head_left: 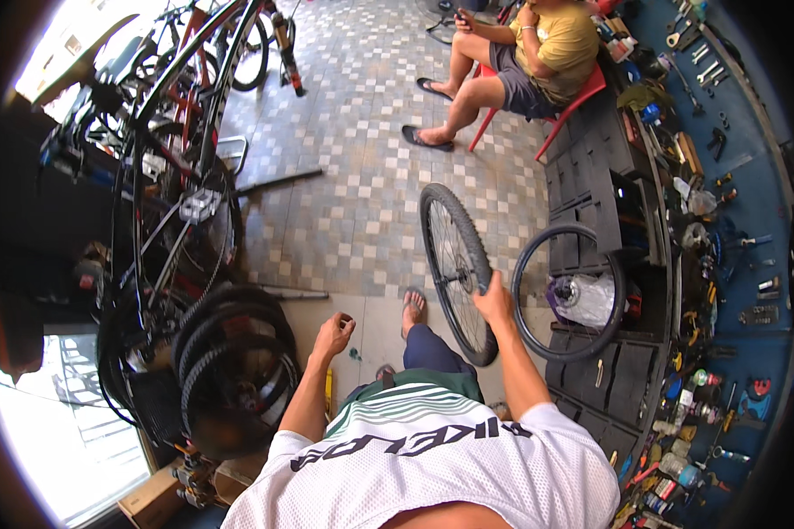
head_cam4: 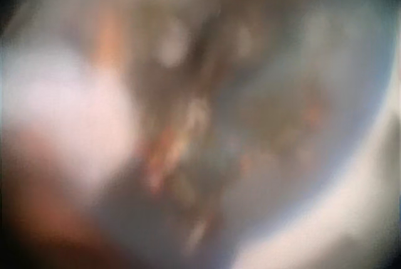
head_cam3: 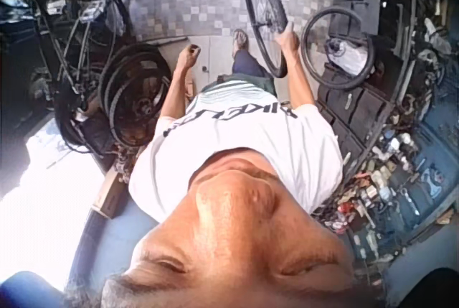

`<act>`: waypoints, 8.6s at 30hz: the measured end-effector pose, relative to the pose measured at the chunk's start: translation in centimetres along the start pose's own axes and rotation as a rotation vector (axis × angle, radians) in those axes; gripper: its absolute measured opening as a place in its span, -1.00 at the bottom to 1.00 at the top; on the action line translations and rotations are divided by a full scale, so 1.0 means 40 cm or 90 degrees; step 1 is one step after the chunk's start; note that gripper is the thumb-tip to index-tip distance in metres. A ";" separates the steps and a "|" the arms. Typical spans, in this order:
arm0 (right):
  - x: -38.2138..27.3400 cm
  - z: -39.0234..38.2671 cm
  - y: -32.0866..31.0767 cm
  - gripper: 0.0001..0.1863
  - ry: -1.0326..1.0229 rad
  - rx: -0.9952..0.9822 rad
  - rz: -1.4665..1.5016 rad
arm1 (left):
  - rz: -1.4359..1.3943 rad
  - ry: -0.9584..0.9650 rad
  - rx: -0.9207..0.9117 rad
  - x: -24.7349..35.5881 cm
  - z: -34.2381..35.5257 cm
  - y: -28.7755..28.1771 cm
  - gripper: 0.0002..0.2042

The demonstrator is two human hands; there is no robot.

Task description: The person inflates a bicycle tire, attaches the front wheel to the bicycle frame, and adjusts the rear cassette on the wheel. The person uses a hand pump and tools to complete the assembly.

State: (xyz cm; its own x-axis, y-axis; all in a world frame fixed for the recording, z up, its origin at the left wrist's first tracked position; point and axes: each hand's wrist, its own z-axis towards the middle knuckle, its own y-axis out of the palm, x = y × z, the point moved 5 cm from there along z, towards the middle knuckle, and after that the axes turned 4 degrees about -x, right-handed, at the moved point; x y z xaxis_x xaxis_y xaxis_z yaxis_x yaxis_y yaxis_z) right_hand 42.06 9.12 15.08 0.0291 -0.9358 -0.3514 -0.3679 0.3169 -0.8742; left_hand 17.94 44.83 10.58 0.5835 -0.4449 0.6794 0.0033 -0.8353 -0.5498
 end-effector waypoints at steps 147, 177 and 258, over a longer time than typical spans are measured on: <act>-2.419 1.986 0.090 -0.15 -1.192 -1.090 -0.367 | -0.421 -0.537 1.398 0.936 1.784 -1.233 -0.87; -2.403 2.020 0.066 -0.13 -1.162 -1.087 -0.434 | -0.570 -0.376 1.450 0.938 1.786 -1.235 -0.86; -2.431 1.971 0.066 -0.11 -1.089 -1.306 -0.348 | -1.341 -0.166 1.654 0.540 2.408 -0.727 -0.32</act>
State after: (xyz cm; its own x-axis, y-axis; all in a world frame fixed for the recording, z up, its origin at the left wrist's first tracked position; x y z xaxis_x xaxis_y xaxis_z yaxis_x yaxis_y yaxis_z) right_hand 111.51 113.16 20.53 0.2062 0.1863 -0.9606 0.0302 -0.9825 -0.1840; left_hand 108.66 90.62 -5.54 -0.6721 -0.4205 0.6094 -0.2048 0.8966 0.3927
